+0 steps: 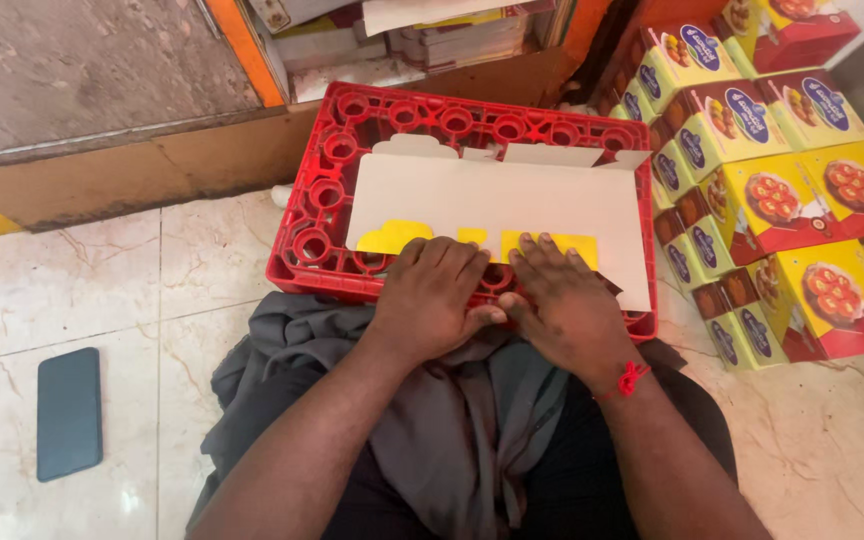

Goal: The person folds two cardboard food boxes by hand. Using a red plastic crate as a workspace, the person folds along the pre-scored lines of flat cardboard sheets, tucks the flaps into slots, and stacks the completed boxes on top of others.

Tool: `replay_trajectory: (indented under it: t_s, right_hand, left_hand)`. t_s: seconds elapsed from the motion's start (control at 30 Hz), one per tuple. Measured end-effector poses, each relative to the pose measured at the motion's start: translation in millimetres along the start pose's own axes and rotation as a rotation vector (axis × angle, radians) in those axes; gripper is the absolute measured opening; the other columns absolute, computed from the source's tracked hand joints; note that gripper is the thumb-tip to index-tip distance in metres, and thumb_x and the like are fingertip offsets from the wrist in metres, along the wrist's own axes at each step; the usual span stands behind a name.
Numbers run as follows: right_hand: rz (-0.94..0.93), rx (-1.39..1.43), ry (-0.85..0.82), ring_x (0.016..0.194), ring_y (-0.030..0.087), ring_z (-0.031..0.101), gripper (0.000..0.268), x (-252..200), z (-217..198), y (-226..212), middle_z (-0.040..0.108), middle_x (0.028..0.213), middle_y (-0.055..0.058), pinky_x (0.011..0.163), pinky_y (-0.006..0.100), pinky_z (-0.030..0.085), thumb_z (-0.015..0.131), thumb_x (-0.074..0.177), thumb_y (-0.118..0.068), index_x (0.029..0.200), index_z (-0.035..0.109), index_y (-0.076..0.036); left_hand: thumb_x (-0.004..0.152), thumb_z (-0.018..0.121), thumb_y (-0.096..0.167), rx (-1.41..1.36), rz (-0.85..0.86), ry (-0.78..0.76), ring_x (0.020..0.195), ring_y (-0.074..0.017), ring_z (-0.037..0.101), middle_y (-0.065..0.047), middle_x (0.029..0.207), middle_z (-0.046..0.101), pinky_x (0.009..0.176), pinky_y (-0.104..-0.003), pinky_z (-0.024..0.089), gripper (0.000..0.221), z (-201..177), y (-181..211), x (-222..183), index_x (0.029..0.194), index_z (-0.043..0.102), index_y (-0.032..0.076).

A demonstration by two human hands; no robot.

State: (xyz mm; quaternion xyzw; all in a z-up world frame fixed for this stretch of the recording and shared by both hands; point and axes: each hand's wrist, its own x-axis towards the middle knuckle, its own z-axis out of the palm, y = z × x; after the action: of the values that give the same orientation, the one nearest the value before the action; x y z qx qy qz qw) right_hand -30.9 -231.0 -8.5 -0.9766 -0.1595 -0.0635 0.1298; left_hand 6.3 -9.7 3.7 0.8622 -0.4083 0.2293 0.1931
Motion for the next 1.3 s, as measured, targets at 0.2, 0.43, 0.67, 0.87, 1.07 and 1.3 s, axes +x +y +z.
replay_trajectory:
  t_s: [0.2, 0.43, 0.67, 0.87, 1.07, 1.3]
  right_hand:
    - [0.213, -0.041, -0.068, 0.15, 0.03, 0.035, 0.058, -18.1, -15.4, 32.4, 0.044, 0.159, 0.007, 0.117, 0.059, 0.023, 0.05, 0.097, -0.05, 0.143, 0.058, -0.016]
    - [0.017, 0.045, -0.023, 0.147, 0.038, 0.036, 0.073, -43.0, -40.7, 75.0, 0.042, 0.158, 0.017, 0.115, 0.049, 0.031, 0.069, 0.085, -0.049, 0.143, 0.056, -0.007]
    - [0.307, 0.153, -0.055, 0.117, 0.033, 0.065, 0.047, -51.6, -58.6, 72.2, 0.066, 0.135, 0.012, 0.097, 0.042, 0.052, 0.075, 0.081, -0.033, 0.122, 0.072, -0.009]
    - [0.171, 0.093, 0.185, 0.099, 0.037, 0.07, 0.022, -44.9, -60.6, 70.8, 0.073, 0.102, 0.016, 0.087, 0.046, 0.055, 0.066, 0.096, -0.023, 0.109, 0.074, -0.007]
    - [0.055, 0.001, 0.41, 0.091, 0.038, 0.066, 0.015, -29.5, -35.3, 82.2, 0.07, 0.096, 0.017, 0.081, 0.05, 0.053, 0.068, 0.098, -0.012, 0.111, 0.071, -0.005]
    - [0.045, -0.122, 0.514, 0.097, 0.036, 0.063, 0.014, -15.0, -27.9, 84.1, 0.066, 0.1, 0.014, 0.086, 0.049, 0.052, 0.078, 0.088, -0.015, 0.098, 0.071, -0.009]
  left_hand:
    - [0.087, 0.07, 0.055, 0.001, -0.01, -0.005, 0.112, -0.027, 0.059, -0.008, 0.121, 0.065, 0.098, -0.045, 0.046, 0.062, -3.0, -0.3, 0.3, 0.123, 0.067, 0.004]
    - [0.087, 0.07, 0.053, 0.015, 0.007, 0.018, 0.114, -0.0272, 0.06, -0.008, 0.122, 0.064, 0.099, -0.045, 0.046, 0.059, -3.3, -2.0, -1.5, 0.122, 0.067, 0.005]
    - [0.088, 0.071, 0.05, -0.02, 0.003, 0.038, 0.114, -0.0285, 0.059, -0.008, 0.118, 0.064, 0.099, -0.046, 0.046, 0.054, 0.1, -4.9, -3.0, 0.117, 0.069, 0.005]
    - [0.089, 0.074, 0.043, -0.064, 0.002, 0.046, 0.114, -0.0289, 0.059, -0.008, 0.118, 0.063, 0.101, -0.047, 0.045, 0.048, 0.7, -5.7, -1.3, 0.118, 0.068, 0.005]
    - [0.086, 0.076, 0.039, -0.076, -0.029, -0.013, 0.111, -0.0296, 0.059, -0.008, 0.114, 0.064, 0.098, -0.049, 0.044, 0.046, -0.8, -4.9, 1.5, 0.117, 0.068, 0.006]
    - [0.087, 0.077, 0.038, -0.045, 0.006, 0.034, 0.112, -0.0302, 0.058, -0.009, 0.114, 0.063, 0.099, -0.049, 0.044, 0.046, -1.6, -3.2, 2.0, 0.118, 0.068, 0.005]
